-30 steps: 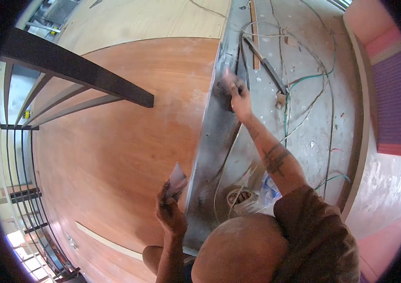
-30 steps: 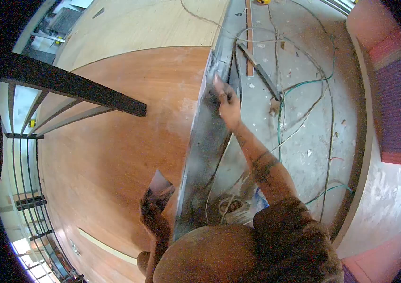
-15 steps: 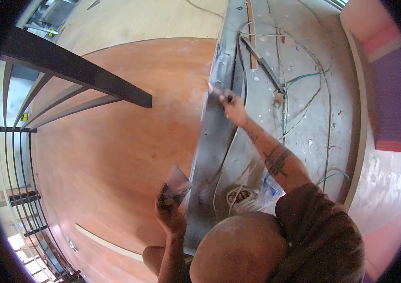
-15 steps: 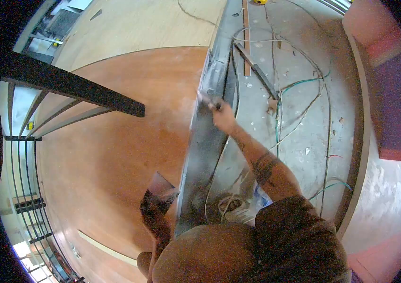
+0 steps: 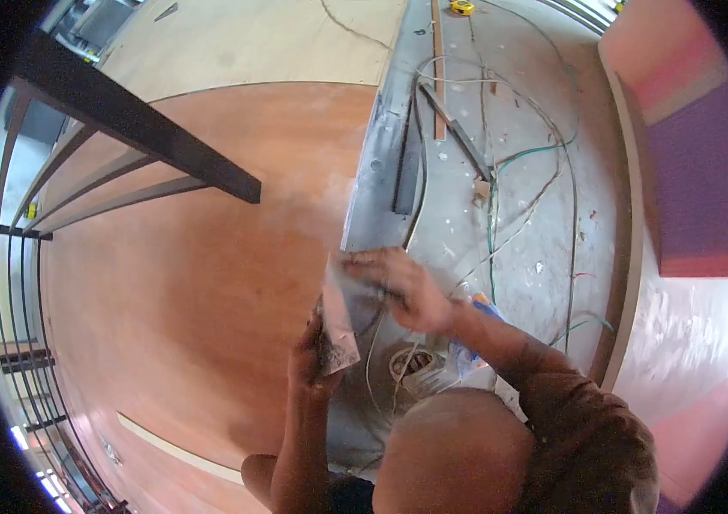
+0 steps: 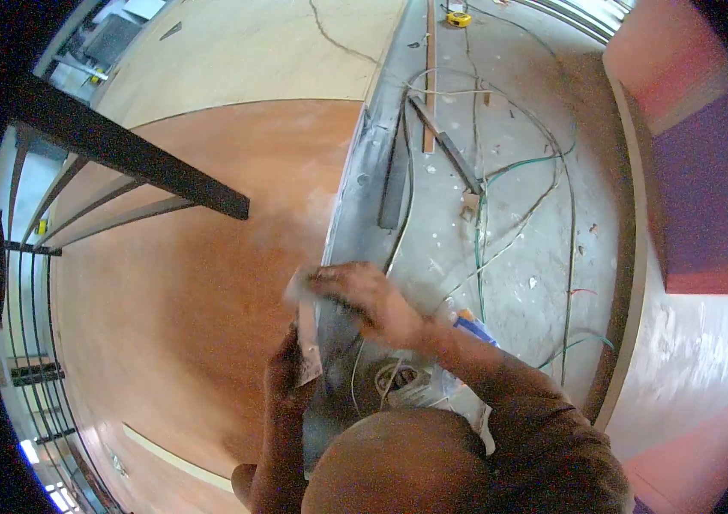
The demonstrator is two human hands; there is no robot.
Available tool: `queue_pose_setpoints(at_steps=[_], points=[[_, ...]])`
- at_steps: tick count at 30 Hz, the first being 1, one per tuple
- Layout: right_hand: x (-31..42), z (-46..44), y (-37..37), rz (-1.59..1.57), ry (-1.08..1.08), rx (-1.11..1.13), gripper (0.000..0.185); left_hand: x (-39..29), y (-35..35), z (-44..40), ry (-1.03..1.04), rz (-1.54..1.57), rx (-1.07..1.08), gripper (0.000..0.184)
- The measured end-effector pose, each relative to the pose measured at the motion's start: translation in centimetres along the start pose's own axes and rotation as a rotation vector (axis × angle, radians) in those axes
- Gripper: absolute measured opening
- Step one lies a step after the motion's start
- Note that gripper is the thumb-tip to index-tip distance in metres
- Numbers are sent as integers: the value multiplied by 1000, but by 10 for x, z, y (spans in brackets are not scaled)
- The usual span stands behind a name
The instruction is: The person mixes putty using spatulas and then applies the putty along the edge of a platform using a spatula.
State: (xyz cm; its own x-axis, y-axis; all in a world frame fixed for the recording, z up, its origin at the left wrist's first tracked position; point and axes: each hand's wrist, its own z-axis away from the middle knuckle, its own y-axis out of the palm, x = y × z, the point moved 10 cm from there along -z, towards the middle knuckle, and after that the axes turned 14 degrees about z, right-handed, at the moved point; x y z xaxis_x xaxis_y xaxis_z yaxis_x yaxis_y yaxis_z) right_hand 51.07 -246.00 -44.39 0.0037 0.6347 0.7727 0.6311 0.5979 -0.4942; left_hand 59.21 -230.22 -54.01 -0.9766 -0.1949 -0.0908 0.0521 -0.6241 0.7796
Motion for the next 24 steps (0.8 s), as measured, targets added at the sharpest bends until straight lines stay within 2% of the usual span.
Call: queue_pose_setpoints(at_steps=[1, 2, 3, 4, 6, 7, 8, 9, 11, 12, 13, 14, 16, 17, 18, 19, 20, 21, 22, 23, 24], points=[[30, 3, 3, 77, -180, 29, 60, -1, 2, -2, 10, 3, -5, 39], [53, 11, 8, 156, -361, 52, 68, -1, 13, -5, 5, -40, 90, 41], [53, 16, 11, 152, -364, 50, 68, -2, 26, -6, -1, -85, 186, 42], [45, 21, 16, 220, -329, 45, 69, -5, 31, -7, 2, -89, 183, 42], [35, 24, 13, 284, -289, 41, 71, -28, 30, 2, 188, -276, -33, 42], [22, 19, 13, 441, -233, 93, 73, -36, 32, 11, 229, -386, -124, 43], [9, 16, 13, 598, -180, 144, 75, -39, 29, 11, 232, -390, -131, 43], [5, 18, 13, 587, -179, 142, 75, -48, 31, 13, 300, -363, -77, 45], [-25, 18, 5, 230, 70, 75, 63, -59, 25, 12, 371, -343, -27, 46], [-37, 18, 4, 53, 191, 46, 57, -75, 34, 19, 598, -637, 45, 47], [-67, 39, 21, -436, 630, -5, 48, -82, 47, 32, 821, -931, 115, 49], [-55, 41, 17, -439, 632, 0, 48, -81, 50, 30, 822, -931, 108, 49], [5, 28, 4, -153, 177, 118, 46, -48, 108, 44, 1134, -1479, 499, 47], [-3, 37, 18, -150, 177, 116, 46, -40, 109, 46, 1180, -1521, 548, 30], [-35, 55, 48, -343, 325, 126, 42, -38, 114, 46, 1178, -1520, 550, 30], [-57, 68, 69, -538, 473, 136, 38, -33, 116, 39, 1103, -1692, 439, 34], [-48, 62, 59, -546, 479, 135, 38, -31, 116, 34, 1014, -1862, 320, 42], [-35, 48, 34, -322, 478, 129, 35, -37, 117, 32, 961, -1881, 216, 56], [-32, 36, 15, -97, 469, 123, 32, -41, 116, 33, 959, -1886, 213, 56], [-41, 28, 14, -102, 467, 125, 32, -44, 115, 36, 977, -1938, 236, 54], [-77, 41, 31, -839, 861, -10, 28, -46, 114, 40, 993, -1991, 257, 52]])
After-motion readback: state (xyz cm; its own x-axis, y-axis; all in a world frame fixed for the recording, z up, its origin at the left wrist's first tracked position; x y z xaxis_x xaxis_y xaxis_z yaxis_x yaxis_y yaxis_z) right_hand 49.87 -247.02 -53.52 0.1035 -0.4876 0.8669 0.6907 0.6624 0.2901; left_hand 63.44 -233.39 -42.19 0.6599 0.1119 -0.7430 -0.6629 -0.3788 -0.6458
